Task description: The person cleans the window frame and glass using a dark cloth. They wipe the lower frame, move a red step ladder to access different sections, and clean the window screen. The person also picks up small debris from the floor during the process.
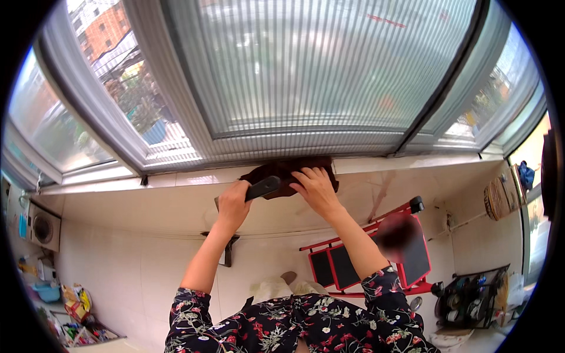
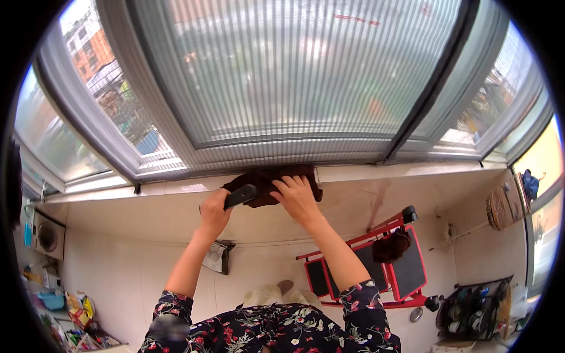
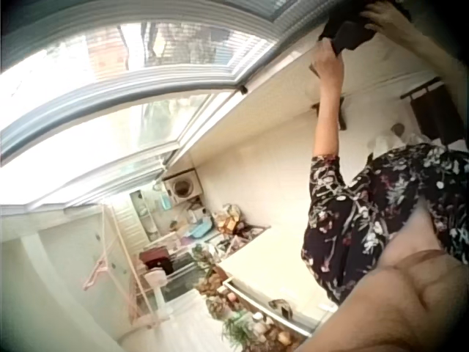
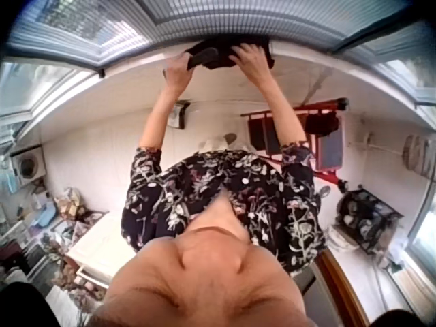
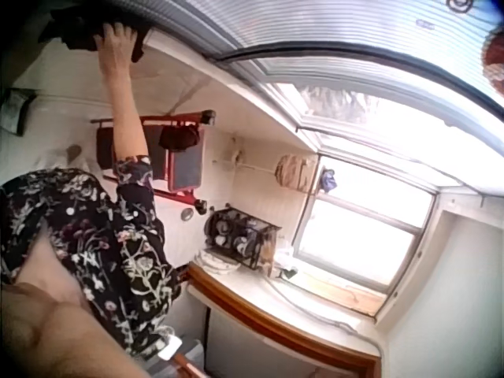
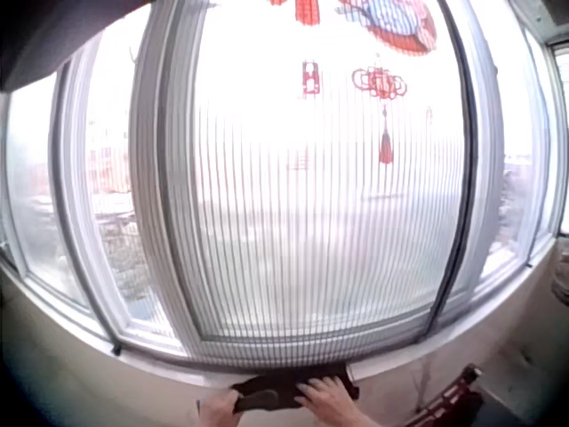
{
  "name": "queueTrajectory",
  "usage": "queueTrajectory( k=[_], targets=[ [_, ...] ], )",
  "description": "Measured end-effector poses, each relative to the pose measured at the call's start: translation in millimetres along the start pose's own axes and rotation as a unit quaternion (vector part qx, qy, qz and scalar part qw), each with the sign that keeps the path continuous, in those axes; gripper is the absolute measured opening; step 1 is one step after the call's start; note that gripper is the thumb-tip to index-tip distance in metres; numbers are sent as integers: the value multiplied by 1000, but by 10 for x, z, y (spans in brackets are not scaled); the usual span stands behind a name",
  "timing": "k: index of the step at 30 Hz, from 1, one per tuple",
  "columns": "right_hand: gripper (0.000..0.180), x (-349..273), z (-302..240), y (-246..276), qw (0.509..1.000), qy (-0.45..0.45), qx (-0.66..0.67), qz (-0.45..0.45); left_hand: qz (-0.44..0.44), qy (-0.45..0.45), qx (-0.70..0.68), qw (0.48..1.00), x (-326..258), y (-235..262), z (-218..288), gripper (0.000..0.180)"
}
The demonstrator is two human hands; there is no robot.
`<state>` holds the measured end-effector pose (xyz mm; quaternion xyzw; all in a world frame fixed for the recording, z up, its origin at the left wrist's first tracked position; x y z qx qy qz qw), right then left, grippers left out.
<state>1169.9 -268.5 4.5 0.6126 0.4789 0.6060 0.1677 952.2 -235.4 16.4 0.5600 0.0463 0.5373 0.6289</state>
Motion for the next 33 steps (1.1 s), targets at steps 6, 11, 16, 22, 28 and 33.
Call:
queueTrajectory(
  k=[6, 11, 16, 22, 28, 33],
  targets=[
    [32, -119, 286, 85, 999, 14, -4, 35, -15, -54, 0, 998, 226, -276, 250, 32],
    [26, -468, 869, 437, 993, -50, -25, 104, -10, -132, -89, 987, 383, -518, 626, 32],
    [15, -1078, 1459, 1021, 936, -294, -19, 191, -60, -146, -137, 978, 552, -779, 861, 26],
    [22, -2029, 2013, 1534, 663, -568, 272, 404, -112, -199, -145, 963, 835, -1191, 1369, 23],
    [20, -1234, 1925, 1629, 872, -406, 41, 270, -173, -234, -128, 948, 1033, -1613, 1872, 24],
    [21, -1177, 2051, 1233, 921, -310, -103, 213, -176, -293, -156, 927, 1198, -1701, 2284, 25]
  ],
)
Point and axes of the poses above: each hand's wrist, its own x-axis towards the middle knuckle, its own y-axis out of the back of the hand, z = x × y, the point moved 5 cm from there along x, towards the middle knuckle, and after that the axes turned 1 degree about x, right-handed, at the moved point
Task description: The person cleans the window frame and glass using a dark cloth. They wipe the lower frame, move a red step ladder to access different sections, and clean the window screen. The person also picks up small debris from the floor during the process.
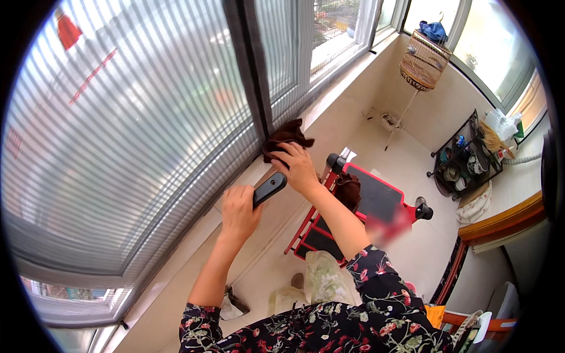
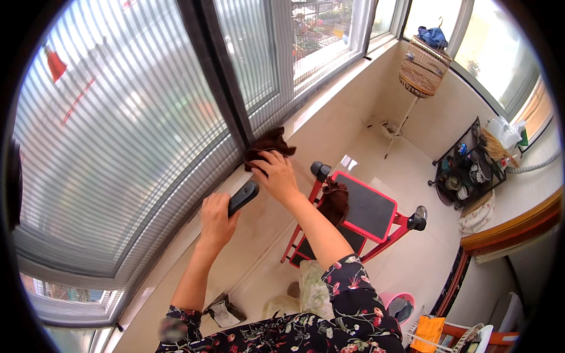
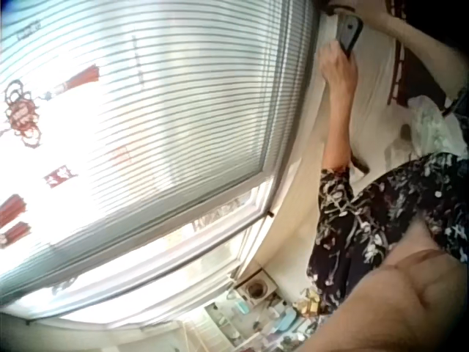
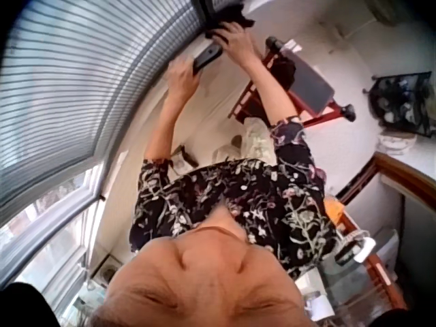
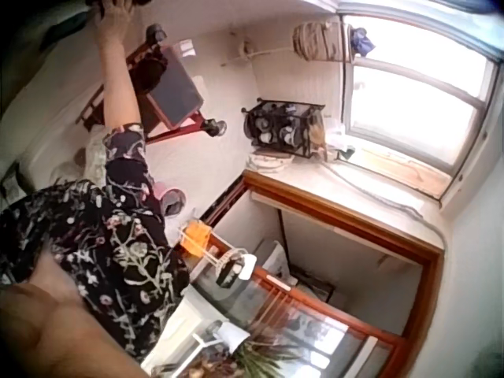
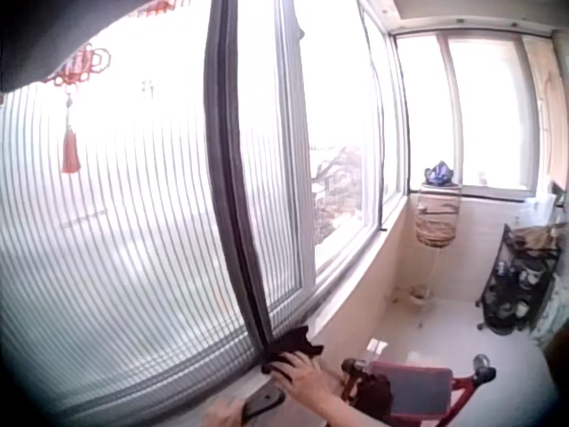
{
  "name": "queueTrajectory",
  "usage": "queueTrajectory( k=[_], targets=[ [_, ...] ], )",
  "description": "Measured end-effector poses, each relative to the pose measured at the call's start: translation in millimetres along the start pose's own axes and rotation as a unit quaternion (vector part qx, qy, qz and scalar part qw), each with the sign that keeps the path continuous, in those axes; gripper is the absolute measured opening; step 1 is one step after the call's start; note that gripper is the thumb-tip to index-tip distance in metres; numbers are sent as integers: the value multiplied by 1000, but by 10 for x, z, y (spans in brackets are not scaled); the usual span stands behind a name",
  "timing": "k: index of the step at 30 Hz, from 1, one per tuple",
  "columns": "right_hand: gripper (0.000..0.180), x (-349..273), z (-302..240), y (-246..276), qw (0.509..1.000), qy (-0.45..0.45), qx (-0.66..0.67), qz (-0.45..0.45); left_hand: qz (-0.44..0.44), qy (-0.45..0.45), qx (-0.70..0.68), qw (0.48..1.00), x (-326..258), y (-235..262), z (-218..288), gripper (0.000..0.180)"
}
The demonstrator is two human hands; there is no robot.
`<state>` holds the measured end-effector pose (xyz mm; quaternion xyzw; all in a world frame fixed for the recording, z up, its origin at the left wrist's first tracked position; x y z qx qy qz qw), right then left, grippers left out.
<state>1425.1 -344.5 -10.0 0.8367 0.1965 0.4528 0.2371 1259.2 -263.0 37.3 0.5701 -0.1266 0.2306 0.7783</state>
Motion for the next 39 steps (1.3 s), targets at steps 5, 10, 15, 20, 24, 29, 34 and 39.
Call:
queueTrajectory(
  k=[5, 10, 15, 20, 24, 29, 34, 39],
  targets=[
    [17, 102, 304, 21, 999, 26, 14, 19, 13, -1, -28, 1000, 226, -95, 26, 24],
    [14, 320, 1100, 256, 998, -24, 4, 54, -2, -14, -49, 999, 497, -244, 230, 26],
    [25, -47, 2269, 1521, 899, -302, 246, 201, -5, -75, -77, 994, 771, -550, 420, 22],
    [31, -661, 2011, 2462, 888, -354, 217, 197, -92, -21, -183, 979, 875, -1134, 739, 26],
    [36, -1428, 2204, 2417, 894, -403, 118, 157, -185, -10, -272, 944, 579, -2102, 1057, 33],
    [33, -1915, 2250, 2215, 881, -446, -91, 127, -201, 45, -136, 969, 359, -2665, 1340, 52],
    [51, -2306, 2270, 1612, 916, -346, -181, 95, -152, 40, -244, 957, 169, -2471, 1252, 44],
    [42, -2031, 1656, 1168, 975, -219, -31, -16, -58, 81, -302, 948, -97, -1786, 981, 44]
  ],
)
Point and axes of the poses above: each hand's wrist, its own x-axis towards the middle knuckle, its own y-axis out of the back of the hand, z = x × y, the point moved 5 cm from there along x, towards the middle knuckle, and after that the axes turned 1 degree about x, right-handed, at the moved point
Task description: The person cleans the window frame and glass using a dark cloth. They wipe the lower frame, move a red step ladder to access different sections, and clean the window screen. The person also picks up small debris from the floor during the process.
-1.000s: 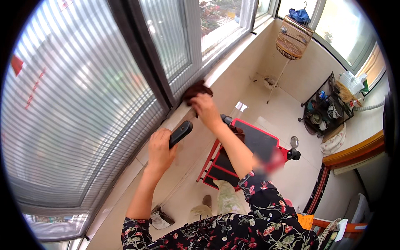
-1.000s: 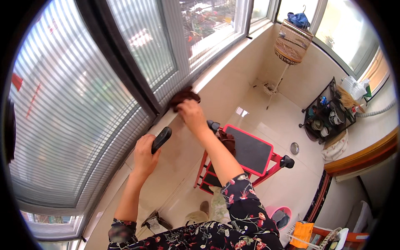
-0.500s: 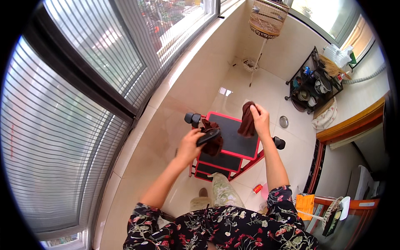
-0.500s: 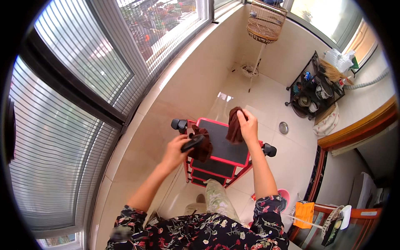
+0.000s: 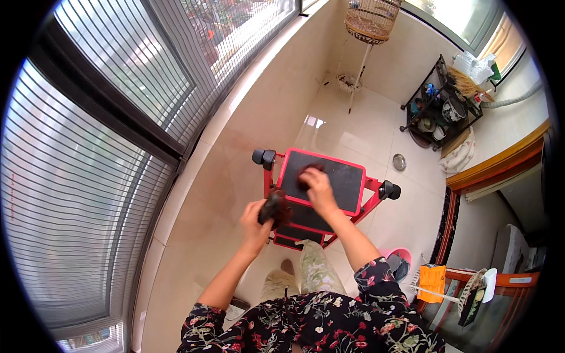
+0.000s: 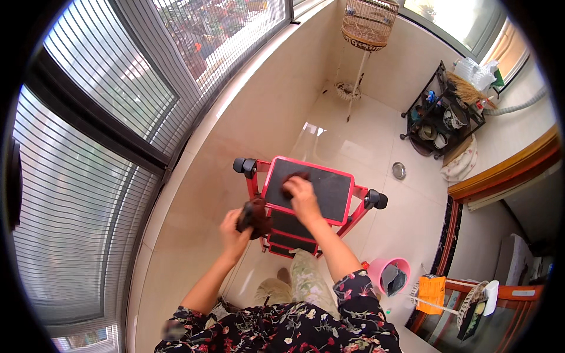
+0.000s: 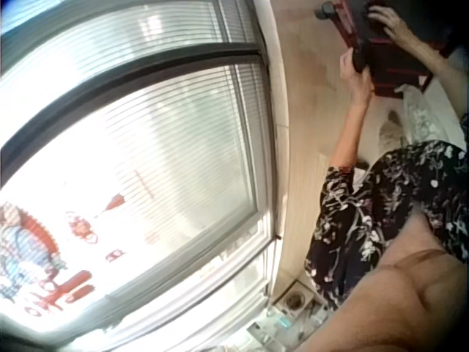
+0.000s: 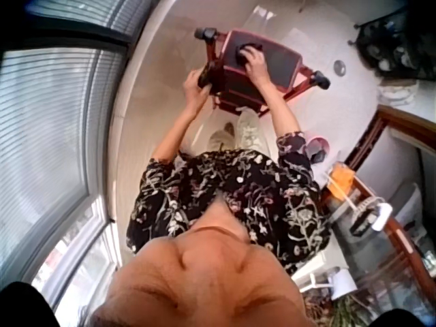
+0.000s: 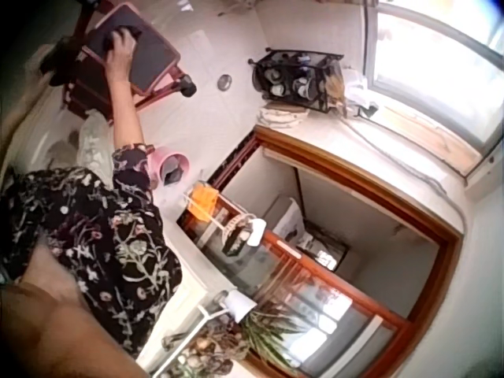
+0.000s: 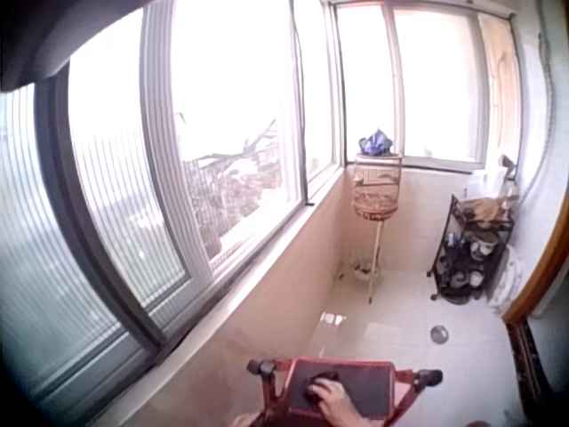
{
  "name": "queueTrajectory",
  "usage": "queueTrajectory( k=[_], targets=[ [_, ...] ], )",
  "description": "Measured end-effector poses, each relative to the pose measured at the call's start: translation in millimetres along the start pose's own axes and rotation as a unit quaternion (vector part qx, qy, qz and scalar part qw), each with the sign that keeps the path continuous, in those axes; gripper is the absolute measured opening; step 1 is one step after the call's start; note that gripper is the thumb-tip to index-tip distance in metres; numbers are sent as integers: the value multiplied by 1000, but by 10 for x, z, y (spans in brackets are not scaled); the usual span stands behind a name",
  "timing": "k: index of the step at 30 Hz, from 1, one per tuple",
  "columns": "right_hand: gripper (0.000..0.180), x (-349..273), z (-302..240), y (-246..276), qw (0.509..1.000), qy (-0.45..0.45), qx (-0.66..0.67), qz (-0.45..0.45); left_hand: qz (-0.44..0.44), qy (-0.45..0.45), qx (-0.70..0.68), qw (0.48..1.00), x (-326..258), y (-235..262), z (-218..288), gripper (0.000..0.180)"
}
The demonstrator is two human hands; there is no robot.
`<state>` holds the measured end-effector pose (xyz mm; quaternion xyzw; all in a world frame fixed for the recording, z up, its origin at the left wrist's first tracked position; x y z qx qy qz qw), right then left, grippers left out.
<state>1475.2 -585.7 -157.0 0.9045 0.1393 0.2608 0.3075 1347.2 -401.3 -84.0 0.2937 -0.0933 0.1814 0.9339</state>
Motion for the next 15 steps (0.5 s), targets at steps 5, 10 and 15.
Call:
queueTrajectory(
  k=[5, 10, 15],
  targets=[
    [37, 121, -166, -39, 947, -112, 295, -59, 88, 10, 11, 996, -123, 627, 16, 38],
    [39, 534, 268, 266, 982, -79, 12, 170, 105, 21, 9, 994, -149, 781, 82, 33],
    [35, 129, -681, -288, 955, 163, 202, -144, 110, 12, 9, 994, -168, 802, 118, 34]
  ],
)
Point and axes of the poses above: each hand's wrist, its own x-axis towards the middle knuckle, its own y-axis out of the back of the hand, z = x × y, the point moved 5 cm from there along x, towards the middle knuckle, and after that the axes turned 1 degree about x, right-handed, at the moved point
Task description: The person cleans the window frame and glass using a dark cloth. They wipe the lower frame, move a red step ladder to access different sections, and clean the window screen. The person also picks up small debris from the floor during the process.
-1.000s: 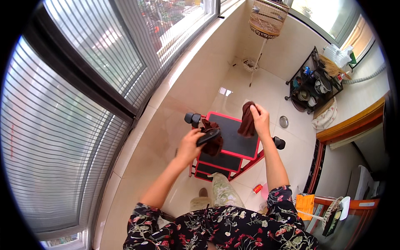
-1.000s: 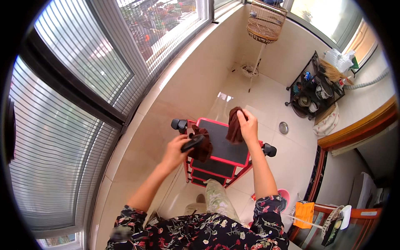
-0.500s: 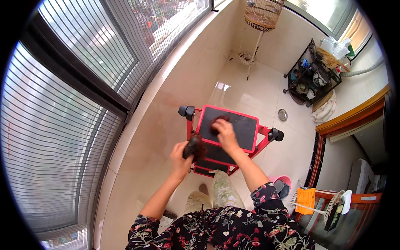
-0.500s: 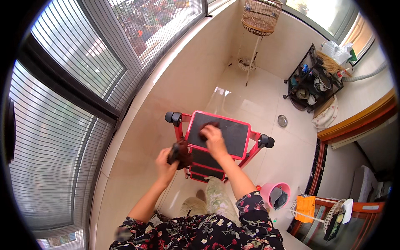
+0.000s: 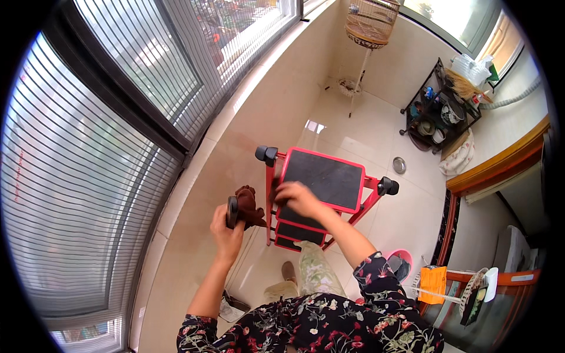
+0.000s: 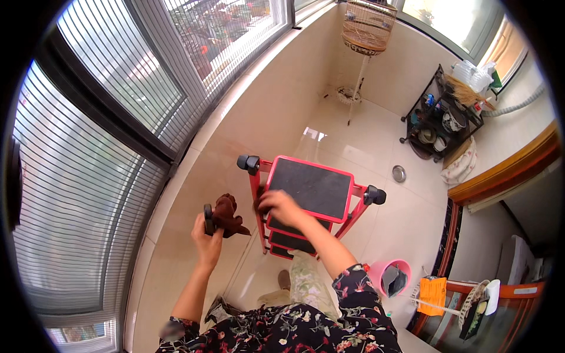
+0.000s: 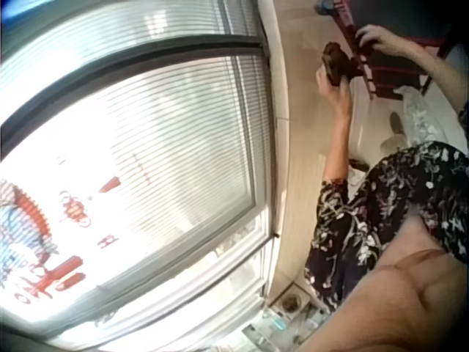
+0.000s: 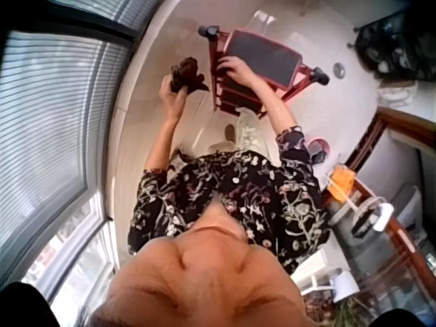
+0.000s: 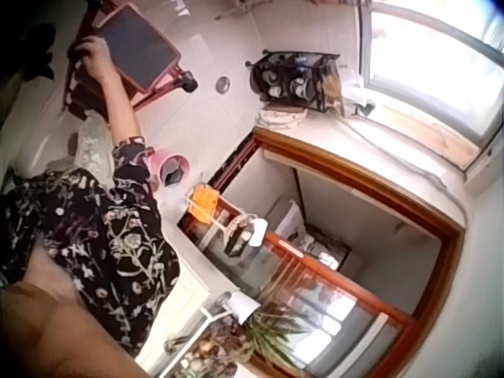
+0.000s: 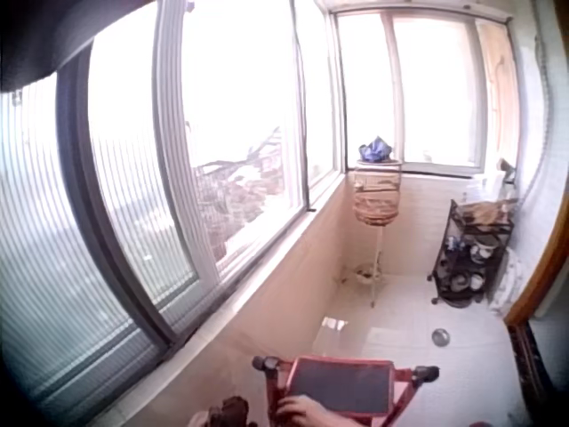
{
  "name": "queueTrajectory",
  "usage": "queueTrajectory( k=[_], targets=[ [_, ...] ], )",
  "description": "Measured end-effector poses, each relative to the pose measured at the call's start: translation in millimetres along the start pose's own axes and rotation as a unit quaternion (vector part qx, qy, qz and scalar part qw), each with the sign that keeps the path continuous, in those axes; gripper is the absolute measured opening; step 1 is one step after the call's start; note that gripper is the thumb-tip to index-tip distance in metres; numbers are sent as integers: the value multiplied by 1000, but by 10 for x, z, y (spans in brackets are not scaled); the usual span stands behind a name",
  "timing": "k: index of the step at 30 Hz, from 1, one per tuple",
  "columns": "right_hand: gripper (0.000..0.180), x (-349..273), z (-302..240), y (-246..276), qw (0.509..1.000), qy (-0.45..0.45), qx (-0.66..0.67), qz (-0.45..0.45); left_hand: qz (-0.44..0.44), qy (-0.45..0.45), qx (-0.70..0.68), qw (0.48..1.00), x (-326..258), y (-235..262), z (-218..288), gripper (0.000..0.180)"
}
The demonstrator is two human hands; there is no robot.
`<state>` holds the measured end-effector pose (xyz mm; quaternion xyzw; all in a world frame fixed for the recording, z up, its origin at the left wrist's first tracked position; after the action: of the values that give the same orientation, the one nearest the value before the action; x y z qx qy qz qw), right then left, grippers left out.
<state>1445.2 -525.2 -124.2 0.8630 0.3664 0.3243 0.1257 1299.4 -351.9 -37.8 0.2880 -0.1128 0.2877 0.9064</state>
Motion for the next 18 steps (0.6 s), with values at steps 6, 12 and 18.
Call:
queueTrajectory(
  k=[6, 12, 18],
  targets=[
    [44, -429, 158, 395, 957, -132, -213, 145, -45, -16, 0, 999, 19, -177, 157, 36],
    [38, -1442, 14, 684, 822, -325, -436, 171, -90, -22, -26, 995, -11, -390, 235, 41],
    [30, -2004, -506, 1306, 822, -533, -116, 163, -128, -47, -27, 990, 96, -758, 273, 40]
  ],
)
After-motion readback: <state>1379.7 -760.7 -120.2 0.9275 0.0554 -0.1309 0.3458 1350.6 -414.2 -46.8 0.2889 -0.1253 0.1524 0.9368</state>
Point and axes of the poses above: each hand's wrist, its own x-axis towards the middle knuckle, its own y-axis out of the back of the hand, z = x × y, the point moved 5 cm from there along x, towards the middle knuckle, and after that the axes turned 1 degree about x, right-handed, at the moved point
